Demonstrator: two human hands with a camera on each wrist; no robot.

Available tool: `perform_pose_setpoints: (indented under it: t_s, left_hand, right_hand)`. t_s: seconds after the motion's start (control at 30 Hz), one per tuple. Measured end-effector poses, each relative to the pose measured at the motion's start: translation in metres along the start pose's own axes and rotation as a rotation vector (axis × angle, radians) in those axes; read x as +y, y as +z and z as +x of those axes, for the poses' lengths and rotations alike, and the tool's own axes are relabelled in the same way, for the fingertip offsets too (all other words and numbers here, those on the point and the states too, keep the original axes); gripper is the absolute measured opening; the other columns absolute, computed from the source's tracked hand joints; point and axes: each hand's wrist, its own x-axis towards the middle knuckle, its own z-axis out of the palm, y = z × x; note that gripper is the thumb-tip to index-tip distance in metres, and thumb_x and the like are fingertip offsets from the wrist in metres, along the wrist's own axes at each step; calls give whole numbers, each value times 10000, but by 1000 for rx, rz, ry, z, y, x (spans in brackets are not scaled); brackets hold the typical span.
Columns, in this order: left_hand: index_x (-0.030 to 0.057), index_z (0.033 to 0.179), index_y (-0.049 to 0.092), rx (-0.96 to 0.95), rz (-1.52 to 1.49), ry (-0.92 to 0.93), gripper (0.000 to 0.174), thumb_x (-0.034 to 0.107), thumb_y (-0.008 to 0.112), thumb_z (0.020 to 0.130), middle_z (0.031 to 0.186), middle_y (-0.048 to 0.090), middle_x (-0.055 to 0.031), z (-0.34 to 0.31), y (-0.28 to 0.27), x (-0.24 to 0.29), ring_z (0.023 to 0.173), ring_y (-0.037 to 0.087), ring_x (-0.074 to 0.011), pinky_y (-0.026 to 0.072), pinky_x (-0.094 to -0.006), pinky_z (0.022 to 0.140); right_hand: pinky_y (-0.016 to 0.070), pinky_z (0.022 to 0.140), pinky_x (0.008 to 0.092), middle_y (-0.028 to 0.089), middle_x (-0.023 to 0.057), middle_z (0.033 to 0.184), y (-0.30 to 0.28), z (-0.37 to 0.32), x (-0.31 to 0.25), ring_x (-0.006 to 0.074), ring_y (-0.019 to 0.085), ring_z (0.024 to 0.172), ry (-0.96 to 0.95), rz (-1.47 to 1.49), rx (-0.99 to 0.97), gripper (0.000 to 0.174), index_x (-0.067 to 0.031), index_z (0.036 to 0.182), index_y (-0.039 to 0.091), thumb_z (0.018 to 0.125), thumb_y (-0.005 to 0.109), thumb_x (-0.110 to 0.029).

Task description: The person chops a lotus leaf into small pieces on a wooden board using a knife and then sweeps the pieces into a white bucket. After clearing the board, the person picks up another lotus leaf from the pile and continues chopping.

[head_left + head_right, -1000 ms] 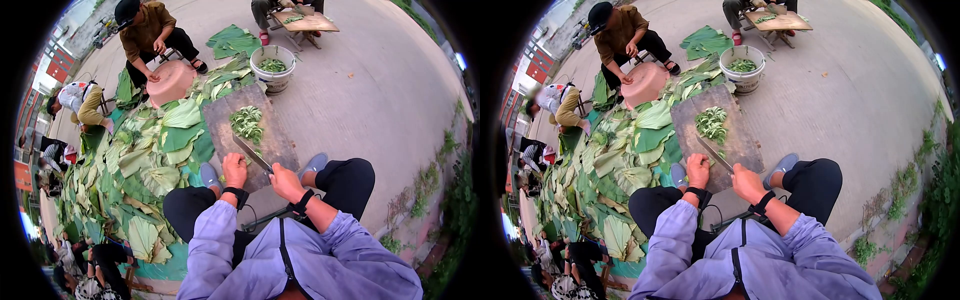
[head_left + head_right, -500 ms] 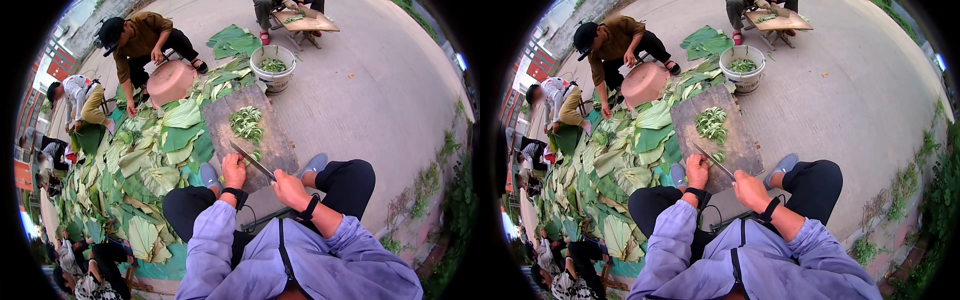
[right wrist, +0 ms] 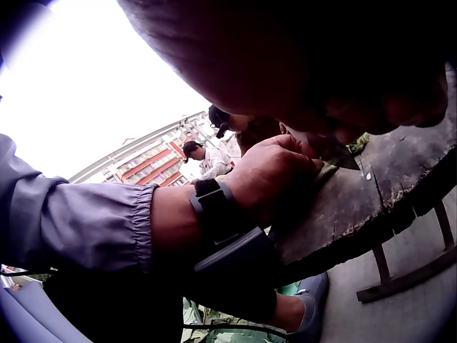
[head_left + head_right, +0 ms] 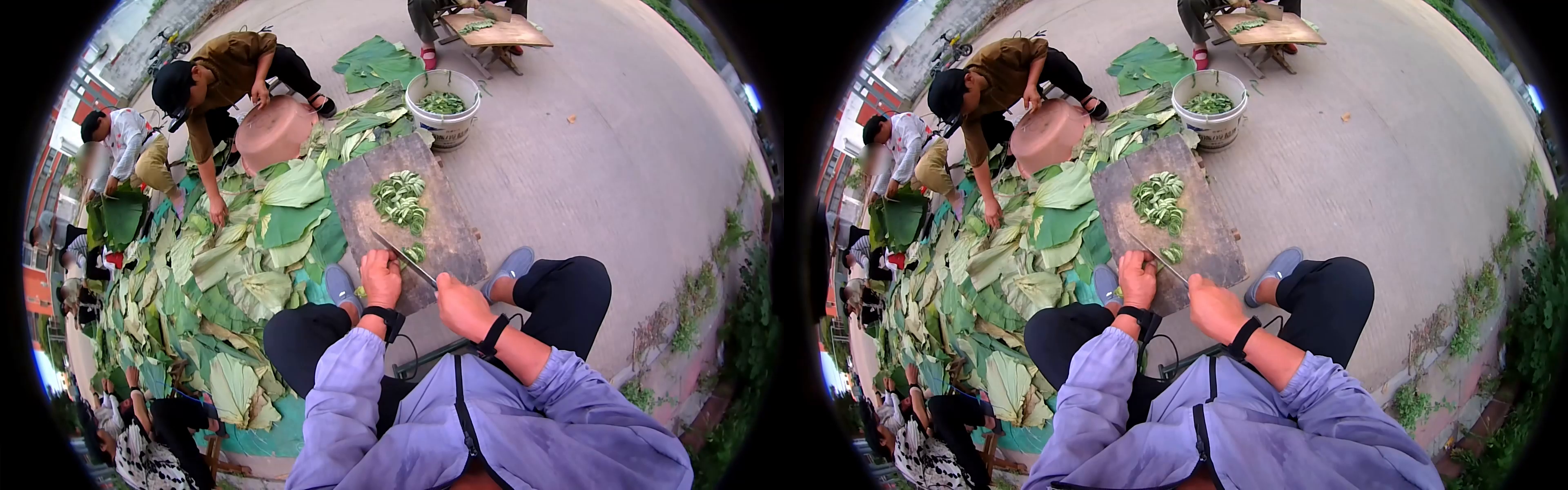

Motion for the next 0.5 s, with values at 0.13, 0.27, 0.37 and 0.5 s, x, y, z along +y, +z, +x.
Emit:
perform_pose_setpoints:
  t_s: [0.13, 0.27, 0.37, 0.5]
  left_hand:
    - [96, 888, 683, 11, 2, 5, 109, 30, 726, 813, 949, 652, -114, 1, 1, 0, 977, 609, -385, 485, -504, 863]
    - [100, 879, 678, 14, 6, 4, 115, 27, 734, 809, 945, 650, -113, 1, 3, -1, 969, 607, -386, 484, -509, 858]
    - [102, 875, 676, 18, 8, 3, 123, 23, 740, 805, 945, 650, -113, 1, 1, 1, 965, 607, -387, 483, -512, 853]
    - [101, 876, 677, 15, 30, 2, 121, 28, 746, 808, 947, 651, -113, 1, 1, 2, 968, 608, -388, 485, -513, 855]
  right_hand:
    - [558, 822, 600, 721, 302, 1057, -4, 3, -4, 510, 722, 952, 10, -4, -10, 163, 29, 1097, 528, 990, 517, -94]
    - [559, 828, 601, 724, 301, 1046, 1, 7, -2, 510, 723, 949, 15, 8, 2, 165, 34, 1096, 526, 985, 519, -89]
    - [561, 823, 602, 724, 304, 1044, 1, 13, -5, 512, 726, 938, 16, 16, -9, 163, 38, 1090, 526, 979, 521, -82]
    - [564, 813, 606, 725, 307, 1042, 3, 15, -4, 515, 730, 923, 27, -3, 1, 161, 41, 1082, 528, 965, 526, -70]
